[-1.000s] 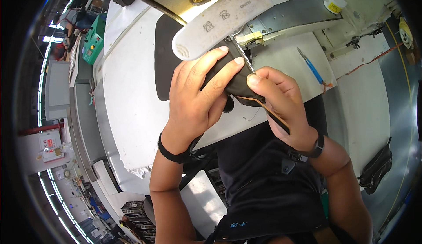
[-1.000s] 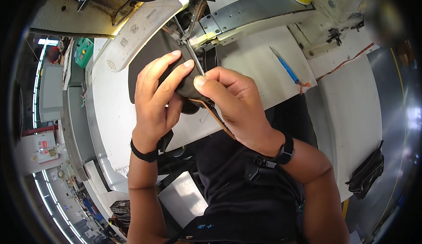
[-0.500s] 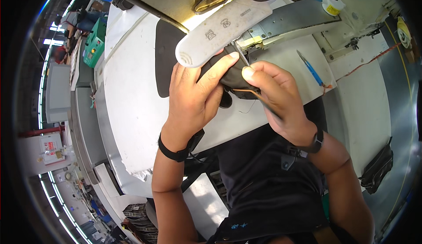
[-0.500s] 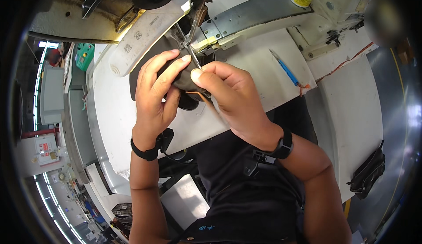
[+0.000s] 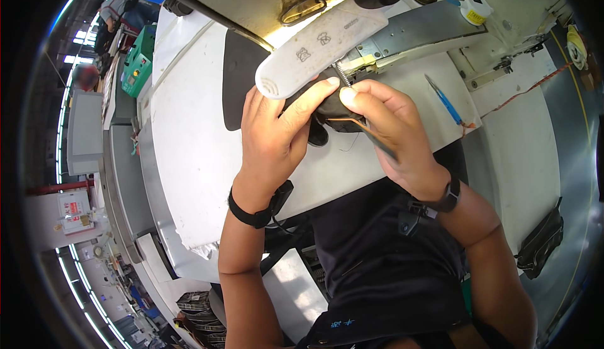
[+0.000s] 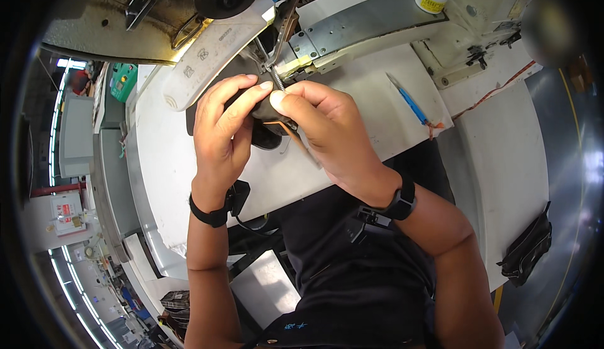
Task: Sewing pieces of a leather bag together using an industrial sewing machine.
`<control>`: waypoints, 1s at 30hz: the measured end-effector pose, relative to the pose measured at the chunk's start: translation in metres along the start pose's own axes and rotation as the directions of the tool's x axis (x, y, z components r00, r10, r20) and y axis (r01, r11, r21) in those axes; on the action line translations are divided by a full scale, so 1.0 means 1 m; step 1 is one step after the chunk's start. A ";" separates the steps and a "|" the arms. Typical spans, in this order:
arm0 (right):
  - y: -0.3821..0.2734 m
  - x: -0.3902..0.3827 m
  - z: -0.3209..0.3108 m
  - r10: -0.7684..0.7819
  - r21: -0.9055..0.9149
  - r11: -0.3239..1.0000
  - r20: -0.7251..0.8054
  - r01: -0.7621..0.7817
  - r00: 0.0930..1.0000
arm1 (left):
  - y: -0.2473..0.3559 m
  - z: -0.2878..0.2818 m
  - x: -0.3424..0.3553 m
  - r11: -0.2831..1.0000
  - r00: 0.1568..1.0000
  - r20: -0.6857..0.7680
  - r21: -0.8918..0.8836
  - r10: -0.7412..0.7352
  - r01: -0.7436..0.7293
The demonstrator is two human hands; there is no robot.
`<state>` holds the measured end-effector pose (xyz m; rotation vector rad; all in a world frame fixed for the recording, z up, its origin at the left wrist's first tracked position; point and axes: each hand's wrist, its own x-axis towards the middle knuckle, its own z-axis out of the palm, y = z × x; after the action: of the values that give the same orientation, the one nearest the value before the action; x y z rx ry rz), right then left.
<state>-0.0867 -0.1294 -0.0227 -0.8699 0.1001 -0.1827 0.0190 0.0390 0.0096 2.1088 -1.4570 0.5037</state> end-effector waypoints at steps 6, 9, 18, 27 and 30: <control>0.009 0.014 0.007 -0.106 0.016 0.994 -0.095 0.108 0.990 | -0.007 0.003 0.001 1.000 0.999 -0.027 -0.001 0.027 -0.027; 0.008 0.014 0.005 -0.048 -0.018 0.999 -0.084 0.047 0.995 | -0.008 0.006 0.000 0.999 0.997 -0.062 -0.004 0.047 -0.048; 0.003 0.019 0.015 -0.140 -0.115 0.985 -0.114 0.127 0.984 | -0.013 0.011 0.003 0.998 0.991 -0.137 -0.061 -0.005 -0.003; -0.009 0.017 0.009 -0.028 -0.213 0.977 -0.138 -0.002 0.990 | 0.049 -0.007 0.006 0.899 0.932 -0.011 -0.269 -0.362 0.346; -0.006 0.014 0.008 -0.096 -0.173 0.982 -0.117 0.075 0.988 | 0.048 0.001 0.010 0.959 0.972 0.015 -0.158 -0.236 0.235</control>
<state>-0.0726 -0.1296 -0.0135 -1.0316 0.1977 -0.3128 -0.0228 0.0172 0.0240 2.1144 -1.1800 0.2903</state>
